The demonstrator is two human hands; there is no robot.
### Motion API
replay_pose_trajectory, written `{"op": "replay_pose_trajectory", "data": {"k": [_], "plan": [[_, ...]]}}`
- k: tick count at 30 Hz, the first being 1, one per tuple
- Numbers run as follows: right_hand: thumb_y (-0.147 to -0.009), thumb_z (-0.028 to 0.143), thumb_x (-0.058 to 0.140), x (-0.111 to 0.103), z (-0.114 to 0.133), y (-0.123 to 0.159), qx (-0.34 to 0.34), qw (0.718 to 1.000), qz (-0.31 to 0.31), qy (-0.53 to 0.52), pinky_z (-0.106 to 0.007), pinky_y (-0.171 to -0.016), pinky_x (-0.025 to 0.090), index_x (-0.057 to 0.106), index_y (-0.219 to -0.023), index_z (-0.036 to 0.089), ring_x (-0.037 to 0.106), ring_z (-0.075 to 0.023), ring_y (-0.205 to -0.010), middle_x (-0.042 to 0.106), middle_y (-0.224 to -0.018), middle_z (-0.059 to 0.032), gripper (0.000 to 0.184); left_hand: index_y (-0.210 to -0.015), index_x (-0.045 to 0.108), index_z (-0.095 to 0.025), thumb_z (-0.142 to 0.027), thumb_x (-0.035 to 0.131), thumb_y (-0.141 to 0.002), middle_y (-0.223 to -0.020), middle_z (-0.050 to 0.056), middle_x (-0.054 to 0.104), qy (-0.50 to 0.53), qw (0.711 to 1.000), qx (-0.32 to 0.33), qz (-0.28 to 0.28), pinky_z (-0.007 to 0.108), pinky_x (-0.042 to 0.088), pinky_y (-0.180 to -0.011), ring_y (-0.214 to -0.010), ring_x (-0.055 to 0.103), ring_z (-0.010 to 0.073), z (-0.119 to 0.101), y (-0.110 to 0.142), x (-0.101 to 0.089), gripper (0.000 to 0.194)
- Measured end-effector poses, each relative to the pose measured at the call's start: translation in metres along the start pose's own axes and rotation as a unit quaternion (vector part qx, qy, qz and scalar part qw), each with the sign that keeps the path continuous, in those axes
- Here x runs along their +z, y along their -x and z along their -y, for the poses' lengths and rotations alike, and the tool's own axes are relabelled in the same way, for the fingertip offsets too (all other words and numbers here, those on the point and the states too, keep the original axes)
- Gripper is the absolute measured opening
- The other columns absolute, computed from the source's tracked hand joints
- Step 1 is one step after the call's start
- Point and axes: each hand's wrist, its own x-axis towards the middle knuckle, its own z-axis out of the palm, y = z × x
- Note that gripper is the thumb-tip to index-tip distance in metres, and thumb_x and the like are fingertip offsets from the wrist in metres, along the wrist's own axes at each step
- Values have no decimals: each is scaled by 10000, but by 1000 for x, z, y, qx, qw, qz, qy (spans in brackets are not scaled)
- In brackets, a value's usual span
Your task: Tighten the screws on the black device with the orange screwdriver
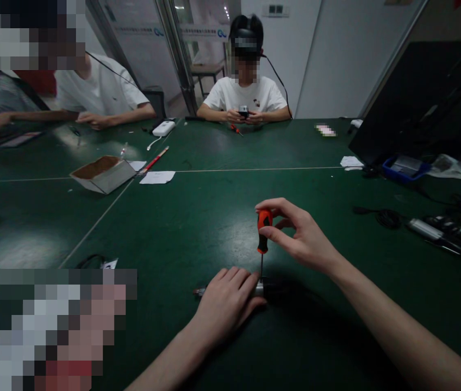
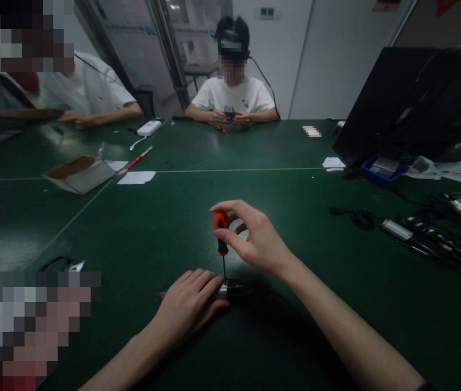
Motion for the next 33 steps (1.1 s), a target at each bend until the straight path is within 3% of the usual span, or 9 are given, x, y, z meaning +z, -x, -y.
{"op": "replay_pose_trajectory", "data": {"k": [5, 13, 18, 24, 30, 33], "plan": [[-897, 179, 544, -1, 1, 1, -7, 1000, 22, -12, -312, -809, 531, 516, -1240, 257, 602, -154, -1003, 618, -1105, -34, 352, -1107, 582, -159, -393, 535, -952, -954, 77, 633, 5, 1000, 0, -9, 373, 478, -723, -841, 594, 248, 0, 1, 0, 285], [-848, 232, 634, 5, -2, 1, 28, 998, -12, -62, -290, -708, 533, 418, -1088, 230, 645, -142, -839, 663, -970, -24, 323, -1144, 570, -170, -384, 530, -956, -976, 78, 635, 11, 1000, 0, -11, 363, 479, -733, -852, 594, 241, 0, 1, -2, 289], [-884, 207, 578, 4, -1, 2, 5, 1000, -5, -30, -297, -747, 539, 466, -1140, 234, 613, -153, -945, 616, -1099, -49, 280, -1154, 568, -162, -384, 557, -940, -985, 79, 636, 10, 1000, -4, -3, 377, 482, -733, -866, 597, 255, 0, 1, -1, 309], [-909, 168, 515, 1, 2, 1, -11, 1000, 11, 6, -310, -789, 536, 508, -1244, 250, 597, -155, -980, 594, -1115, -47, 344, -1151, 573, -168, -405, 516, -960, -963, 80, 634, 15, 1000, -2, -15, 374, 479, -742, -867, 596, 252, 0, 1, 0, 310], [-841, 256, 647, 4, -2, 1, 27, 998, -32, -42, -297, -719, 538, 460, -1102, 225, 642, -146, -844, 656, -959, -20, 322, -1176, 566, -172, -398, 498, -967, -987, 79, 634, 8, 1000, -5, 2, 367, 480, -740, -884, 591, 249, -1, 0, -3, 316], [-854, 247, 631, 4, -3, 1, 36, 997, -36, -61, -285, -704, 536, 431, -1081, 226, 648, -146, -863, 668, -1000, -35, 303, -1174, 568, -169, -397, 504, -965, -987, 80, 634, 10, 1000, -6, 5, 367, 481, -732, -884, 589, 252, -1, 0, -5, 316]]}}
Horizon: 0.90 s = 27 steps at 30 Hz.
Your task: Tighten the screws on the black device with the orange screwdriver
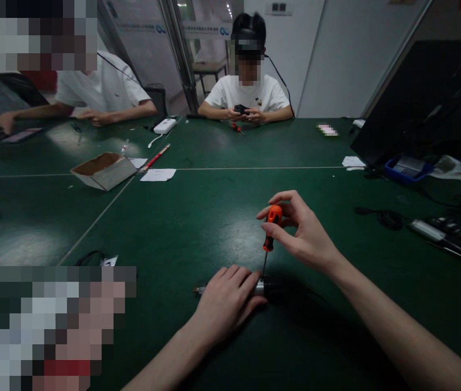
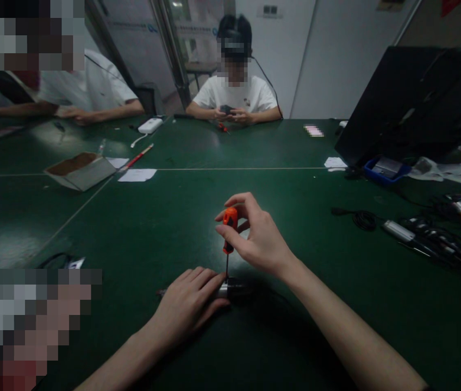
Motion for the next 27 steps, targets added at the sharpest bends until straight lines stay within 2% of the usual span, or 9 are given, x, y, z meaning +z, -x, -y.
{"op": "replay_pose_trajectory", "data": {"k": [3, 6, 10, 15, 20, 24, 27], "plan": [[-865, 233, 615, -1, 0, 0, -16, 1000, 7, 17, -276, -715, 540, 496, -1093, 226, 621, -152, -945, 634, -1088, -45, 257, -1161, 573, -160, -381, 537, -951, -988, 80, 633, 2, 1000, 0, 3, 374, 483, -732, -882, 587, 256, 0, 0, 0, 306], [-891, 196, 566, -3, 2, 0, -36, 998, 20, 45, -274, -756, 540, 560, -1185, 246, 586, -149, -1000, 586, -1118, -40, 299, -1156, 573, -153, -374, 563, -938, -991, 83, 632, 3, 1000, -1, 4, 387, 482, -744, -883, 585, 261, 0, 0, 1, 311], [-910, 173, 527, -4, 3, -1, -40, 997, 36, 48, -284, -797, 533, 541, -1256, 249, 590, -143, -1009, 603, -1109, -35, 354, -1163, 566, -159, -376, 563, -938, -1004, 83, 629, 6, 1000, -3, 1, 385, 476, -749, -896, 586, 263, 1, 1, 3, 313], [-830, 247, 667, -1, 1, -1, -10, 1000, 21, 10, -305, -749, 543, 497, -1138, 223, 648, -164, -929, 666, -1019, -32, 353, -1166, 560, -169, -371, 571, -931, -986, 71, 629, 3, 1000, 1, -2, 379, 471, -739, -883, 587, 260, 1, 1, 4, 310], [-839, 229, 652, 2, 1, 0, 6, 1000, 17, -21, -291, -713, 547, 449, -1062, 232, 652, -158, -905, 671, -1068, -44, 302, -1157, 569, -167, -386, 526, -952, -966, 77, 632, -2, 1000, 7, -17, 371, 472, -730, -870, 587, 257, 3, 1, 6, 303], [-878, 181, 581, -1, 2, 0, -27, 998, 32, 35, -292, -784, 540, 534, -1182, 248, 601, -155, -994, 606, -1135, -40, 314, -1146, 575, -157, -382, 566, -933, -966, 78, 632, -3, 1000, 6, -18, 383, 474, -723, -861, 590, 265, 3, 1, 8, 310], [-911, 129, 500, -2, 3, 0, -40, 997, 55, 42, -288, -835, 526, 512, -1284, 266, 577, -151, -1060, 596, -1165, -37, 398, -1135, 578, -152, -389, 582, -924, -965, 78, 632, -4, 1000, 5, -14, 382, 474, -717, -855, 591, 264, 2, 1, 7, 317]]}}
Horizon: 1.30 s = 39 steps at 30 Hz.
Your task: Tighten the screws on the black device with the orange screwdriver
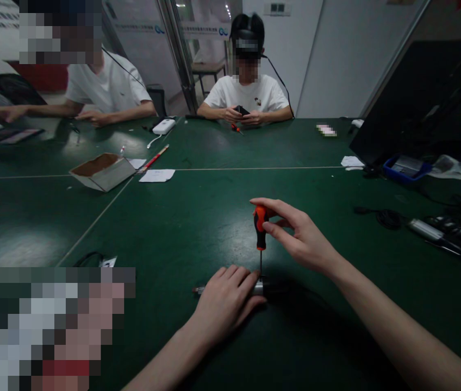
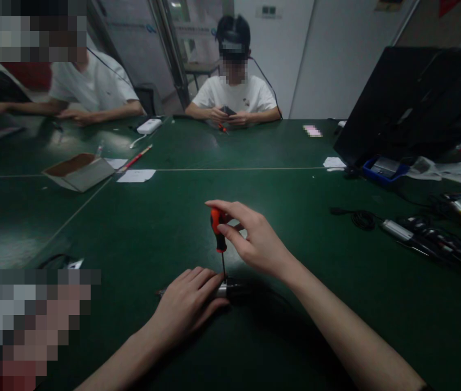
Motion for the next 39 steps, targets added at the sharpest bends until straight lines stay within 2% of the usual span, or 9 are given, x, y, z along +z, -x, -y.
{"op": "replay_pose_trajectory", "data": {"k": [3, 6, 9, 13, 16, 21, 26, 33, 39], "plan": [[-908, 135, 518, 0, 0, -1, 6, 1000, 4, -16, -288, -847, 526, 501, -1274, 256, 592, -143, -1048, 620, -1155, -32, 387, -1139, 575, -155, -388, 577, -927, -965, 73, 630, 1, 1000, 0, -2, 384, 472, -720, -854, 589, 262, 0, 0, -1, 314], [-855, 205, 635, 2, 0, -1, 22, 999, -15, -35, -278, -792, 540, 515, -1150, 236, 626, -141, -958, 647, -1076, -25, 321, -1148, 569, -161, -370, 584, -925, -977, 72, 628, 3, 1000, 2, -3, 386, 469, -728, -856, 586, 260, 0, 1, -1, 306], [-845, 224, 651, 4, -2, -1, 43, 996, -33, -68, -269, -746, 541, 469, -1074, 234, 643, -137, -904, 672, -1015, -21, 293, -1153, 567, -160, -363, 589, -923, -972, 74, 628, 3, 1000, 3, -7, 382, 466, -728, -856, 585, 259, 1, 1, -1, 308], [-881, 218, 599, 5, -4, 1, 54, 994, -38, -90, -274, -719, 545, 422, -1089, 240, 641, -137, -898, 656, -1097, -47, 274, -1132, 578, -161, -371, 593, -920, -957, 73, 631, 3, 1000, 1, -9, 369, 465, -721, -861, 589, 259, 0, 1, -1, 299], [-903, 209, 556, 3, -4, 1, 33, 998, -31, -45, -277, -737, 546, 488, -1145, 240, 608, -144, -955, 599, -1150, -48, 253, -1137, 578, -159, -378, 582, -926, -969, 75, 631, 5, 1000, 1, -8, 367, 466, -719, -865, 592, 258, -1, 0, -2, 304], [-914, 177, 524, 0, 0, -1, 2, 1000, -4, 6, -280, -787, 534, 535, -1248, 273, 582, -144, -984, 569, -1117, -32, 347, -1153, 574, -152, -373, 583, -926, -980, 81, 631, 5, 1000, -2, 2, 377, 468, -717, -863, 590, 264, -1, 0, -2, 317], [-836, 209, 652, 0, 2, -1, 9, 1000, -20, 3, -255, -745, 533, 546, -1170, 251, 607, -135, -916, 625, -1008, -5, 353, -1151, 571, -153, -364, 588, -920, -968, 77, 625, 4, 1000, 1, -6, 383, 467, -720, -861, 589, 266, 2, 1, 1, 312], [-855, 159, 592, 2, 0, 0, 29, 999, -30, -20, -264, -732, 535, 479, -1150, 229, 632, -143, -927, 639, -1014, -24, 323, -1117, 566, -171, -337, 553, -928, -970, 68, 620, 32, 999, -11, 2, 383, 455, -729, -856, 575, 257, -2, 1, -3, 252], [-855, 170, 586, -1, 4, -1, 32, 999, -15, -12, -286, -737, 540, 474, -1145, 227, 634, -154, -927, 636, -1001, -27, 316, -1081, 561, -167, -264, 510, -907, -984, 82, 617, 54, 997, -53, 4, 396, 437, -772, -885, 555, 256, -15, -1, -9, 205]]}}
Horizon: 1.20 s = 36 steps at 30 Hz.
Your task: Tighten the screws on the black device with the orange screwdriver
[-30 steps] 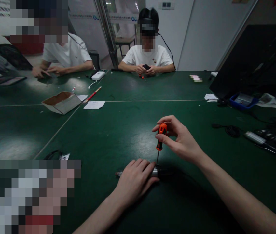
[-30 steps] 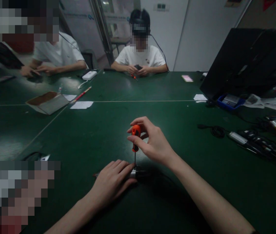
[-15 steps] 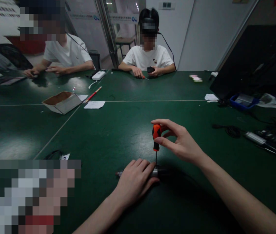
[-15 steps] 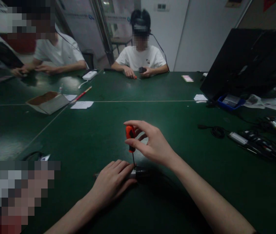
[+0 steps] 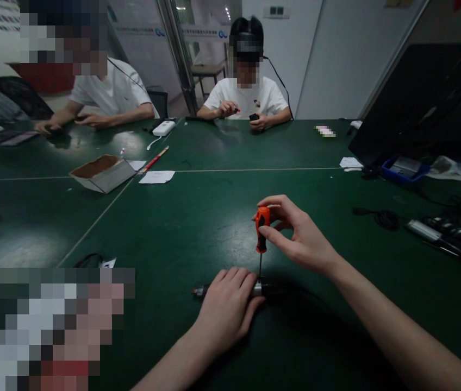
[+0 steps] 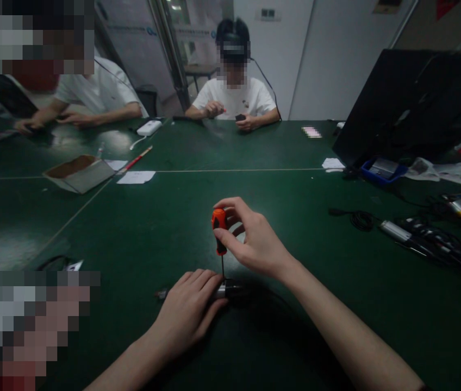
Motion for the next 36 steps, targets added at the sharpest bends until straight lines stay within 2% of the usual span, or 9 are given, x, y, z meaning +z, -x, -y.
{"op": "replay_pose_trajectory", "data": {"k": [3, 8, 11, 23, 29, 36], "plan": [[-860, 184, 584, -1, 1, 1, 3, 1000, 6, 5, -304, -746, 541, 469, -1144, 231, 636, -162, -932, 638, -1002, -30, 310, -1035, 566, -169, -251, 500, -886, -967, 87, 612, 6, 1000, -22, 0, 406, 427, -773, -877, 548, 260, -6, -2, -3, 182], [-854, 185, 588, -2, 2, 1, 6, 1000, 18, 7, -335, -759, 546, 464, -1143, 239, 643, -181, -952, 647, -1008, -35, 319, -929, 573, -180, -388, 573, -835, -925, 83, 602, 3, 998, -62, -4, 418, 418, -741, -850, 549, 278, -11, -7, -6, 228], [-855, 184, 588, -2, 3, 0, 3, 1000, 22, 8, -333, -758, 546, 463, -1149, 235, 642, -181, -953, 647, -1014, -41, 323, -899, 571, -188, -406, 592, -825, -898, 68, 597, 4, 997, -77, -14, 407, 410, -726, -824, 548, 268, -11, -8, -4, 231], [-851, 172, 588, -1, 5, 2, 1, 1000, 21, 12, -334, -752, 546, 463, -1152, 234, 644, -183, -945, 649, -1008, -39, 332, -855, 560, -169, -547, 595, -815, -846, 79, 601, -45, 995, -89, -26, 413, 410, -709, -791, 565, 285, -12, -11, 5, 382], [-855, 173, 590, 0, 4, 2, 0, 1000, 21, 11, -330, -757, 544, 463, -1161, 234, 643, -182, -951, 645, -1016, -38, 338, -868, 562, -178, -643, 570, -795, -824, 70, 616, -49, 993, -98, -49, 405, 409, -693, -771, 574, 281, -12, -13, 6, 471], [-866, 193, 586, 0, 2, 1, -3, 1000, 22, 18, -319, -741, 545, 457, -1166, 240, 642, -179, -940, 640, -1011, -35, 330, -851, 566, -181, -646, 575, -789, -800, 66, 614, -56, 993, -92, -58, 382, 410, -679, -753, 574, 270, -11, -12, 8, 469]]}}
